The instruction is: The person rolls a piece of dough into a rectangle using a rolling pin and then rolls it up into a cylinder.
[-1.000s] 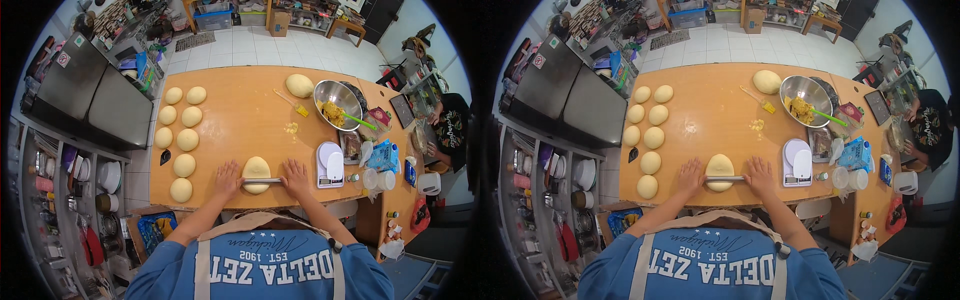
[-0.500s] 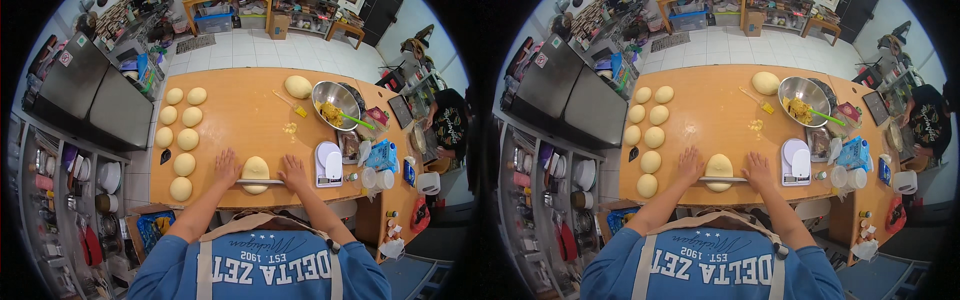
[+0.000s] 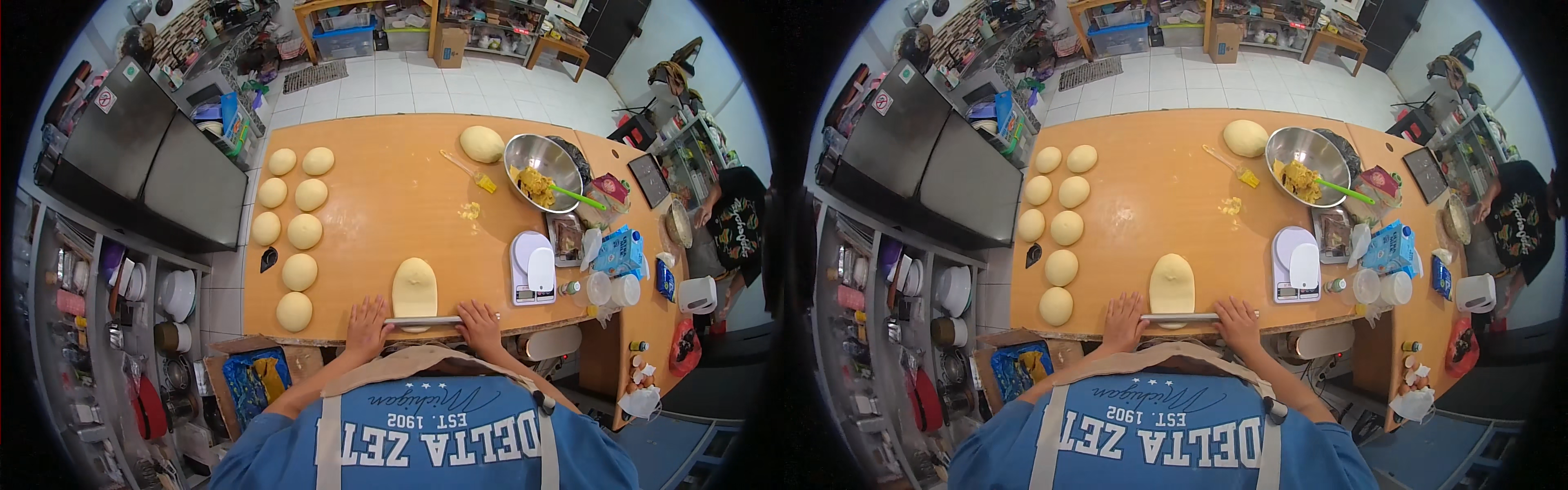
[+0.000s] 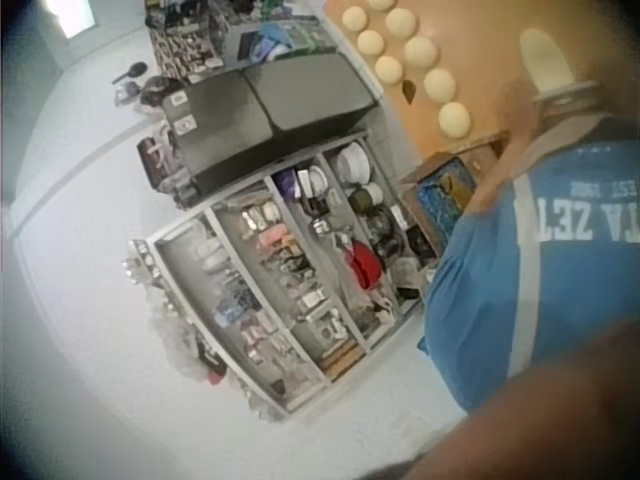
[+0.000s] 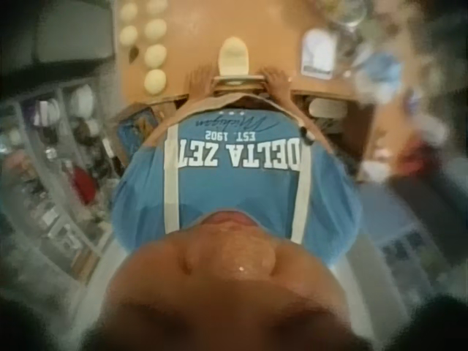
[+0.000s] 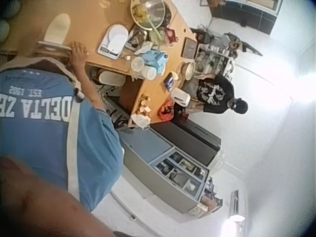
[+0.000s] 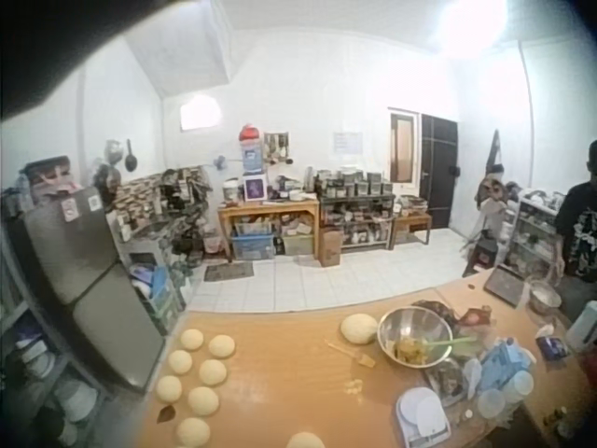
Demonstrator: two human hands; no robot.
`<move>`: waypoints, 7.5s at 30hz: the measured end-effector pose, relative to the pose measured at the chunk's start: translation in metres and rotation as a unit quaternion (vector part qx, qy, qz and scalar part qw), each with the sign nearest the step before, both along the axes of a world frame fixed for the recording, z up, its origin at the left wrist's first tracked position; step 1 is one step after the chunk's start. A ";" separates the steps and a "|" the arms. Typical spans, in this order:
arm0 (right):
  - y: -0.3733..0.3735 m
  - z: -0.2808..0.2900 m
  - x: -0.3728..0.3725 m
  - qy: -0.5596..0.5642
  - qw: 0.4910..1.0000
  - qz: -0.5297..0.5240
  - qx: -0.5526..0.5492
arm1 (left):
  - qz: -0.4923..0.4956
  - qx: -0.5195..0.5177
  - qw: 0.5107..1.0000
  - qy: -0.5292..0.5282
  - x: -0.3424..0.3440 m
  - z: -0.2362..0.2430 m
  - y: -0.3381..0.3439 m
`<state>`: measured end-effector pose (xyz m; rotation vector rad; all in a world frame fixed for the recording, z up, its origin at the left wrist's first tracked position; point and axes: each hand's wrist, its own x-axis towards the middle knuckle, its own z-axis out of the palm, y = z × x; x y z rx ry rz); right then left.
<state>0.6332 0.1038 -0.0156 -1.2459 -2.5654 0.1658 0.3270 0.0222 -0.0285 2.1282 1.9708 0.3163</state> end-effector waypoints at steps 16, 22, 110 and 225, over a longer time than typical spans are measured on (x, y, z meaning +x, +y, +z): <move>0.076 0.005 -0.038 -0.038 0.995 -0.050 -0.076 | 0.018 0.006 1.000 -0.002 -0.030 -0.007 0.086; 0.137 0.002 -0.061 -0.109 0.988 -0.079 -0.071 | 0.065 -0.005 0.997 0.035 -0.045 -0.004 0.163; 0.053 -0.003 -0.026 -0.072 0.992 -0.010 -0.102 | 0.022 0.007 1.000 -0.021 -0.020 -0.006 0.054; 0.242 0.000 -0.112 -0.016 0.998 -0.057 -0.020 | 0.024 -0.004 0.999 0.037 -0.068 -0.009 0.265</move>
